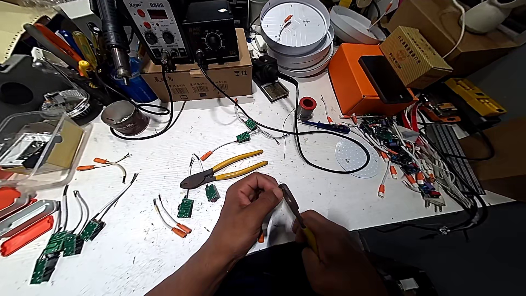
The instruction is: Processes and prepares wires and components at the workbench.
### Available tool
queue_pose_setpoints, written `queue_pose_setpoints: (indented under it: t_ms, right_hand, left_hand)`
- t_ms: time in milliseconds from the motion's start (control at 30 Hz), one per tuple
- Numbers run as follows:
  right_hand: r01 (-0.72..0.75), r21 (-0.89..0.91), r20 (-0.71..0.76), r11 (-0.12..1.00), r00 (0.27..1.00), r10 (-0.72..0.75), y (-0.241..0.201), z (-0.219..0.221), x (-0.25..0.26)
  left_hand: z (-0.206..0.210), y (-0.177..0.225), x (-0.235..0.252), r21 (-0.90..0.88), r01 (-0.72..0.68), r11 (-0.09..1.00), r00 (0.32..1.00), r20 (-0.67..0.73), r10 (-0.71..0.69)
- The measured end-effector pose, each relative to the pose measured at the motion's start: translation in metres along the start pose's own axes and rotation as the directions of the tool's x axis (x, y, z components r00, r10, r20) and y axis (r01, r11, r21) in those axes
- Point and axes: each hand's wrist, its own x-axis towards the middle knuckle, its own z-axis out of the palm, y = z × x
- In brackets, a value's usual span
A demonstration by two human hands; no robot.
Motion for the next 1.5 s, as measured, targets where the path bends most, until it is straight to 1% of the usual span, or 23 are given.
queue_pose_setpoints:
  t_ms: [33, 100, 233, 267, 333, 433, 567, 633, 733, 833, 900, 1033, 1233, 1500]
  right_hand:
    - [0.004, 0.014, 0.007, 1.0, 1.0, -0.004, 0.001, 0.0, 0.0]
    - [0.006, 0.101, 0.047, 0.995, 0.999, -0.01, 0.002, -0.001, -0.001]
    - [-0.043, 0.374, 0.147, 0.926, 0.989, -0.014, 0.005, -0.009, 0.0]
    - [-0.051, 0.423, 0.15, 0.905, 0.989, -0.014, 0.005, -0.01, 0.0]
    - [-0.048, 0.44, 0.124, 0.897, 0.992, -0.008, 0.007, -0.011, 0.0]
    - [-0.064, 0.36, 0.091, 0.931, 0.995, 0.033, 0.008, -0.011, 0.0]
    - [-0.09, 0.256, 0.146, 0.962, 0.988, 0.054, 0.006, -0.013, -0.002]
    - [-0.086, 0.218, 0.142, 0.972, 0.988, 0.056, 0.003, -0.011, -0.003]
    - [-0.057, 0.097, 0.065, 0.994, 0.997, 0.051, -0.001, -0.006, -0.002]
    - [0.014, -0.091, -0.079, 0.996, 0.997, -0.021, 0.0, 0.001, 0.0]
    - [0.037, -0.194, -0.123, 0.98, 0.991, -0.062, 0.003, 0.003, 0.001]
    - [0.058, -0.303, -0.184, 0.951, 0.976, -0.119, 0.007, 0.005, 0.005]
    - [0.128, -0.436, -0.253, 0.891, 0.933, -0.258, 0.01, 0.002, 0.011]
    - [0.179, -0.542, -0.261, 0.821, 0.893, -0.367, 0.009, -0.004, 0.016]
  left_hand:
    - [0.0, 0.0, 0.0, -0.003, -0.002, 1.0, 1.0, 0.004, 0.002]
    - [-0.002, -0.001, 0.0, -0.017, 0.0, 1.0, 1.0, 0.021, 0.001]
    - [-0.004, -0.002, -0.001, -0.117, 0.055, 0.992, 0.997, 0.058, -0.048]
    - [-0.005, -0.002, -0.001, -0.13, 0.068, 0.989, 0.996, 0.064, -0.06]
    - [-0.006, -0.003, -0.001, -0.147, 0.084, 0.985, 0.995, 0.071, -0.075]
    - [-0.005, -0.004, -0.002, -0.182, 0.089, 0.979, 0.994, 0.074, -0.077]
    - [-0.005, -0.003, -0.002, -0.198, 0.085, 0.977, 0.995, 0.067, -0.073]
    - [-0.005, -0.003, -0.002, -0.202, 0.077, 0.976, 0.995, 0.071, -0.064]
    - [-0.007, -0.007, -0.003, -0.228, 0.027, 0.973, 0.993, 0.121, 0.0]
    - [-0.012, -0.015, 0.0, -0.237, -0.065, 0.969, 0.971, 0.21, 0.116]
    - [-0.013, -0.018, 0.001, -0.238, -0.106, 0.965, 0.957, 0.241, 0.165]
    - [-0.015, -0.025, 0.005, -0.289, -0.151, 0.945, 0.928, 0.288, 0.236]
    - [-0.02, -0.036, 0.007, -0.377, -0.14, 0.916, 0.884, 0.369, 0.287]
    - [-0.023, -0.041, 0.009, -0.448, -0.091, 0.889, 0.873, 0.393, 0.288]
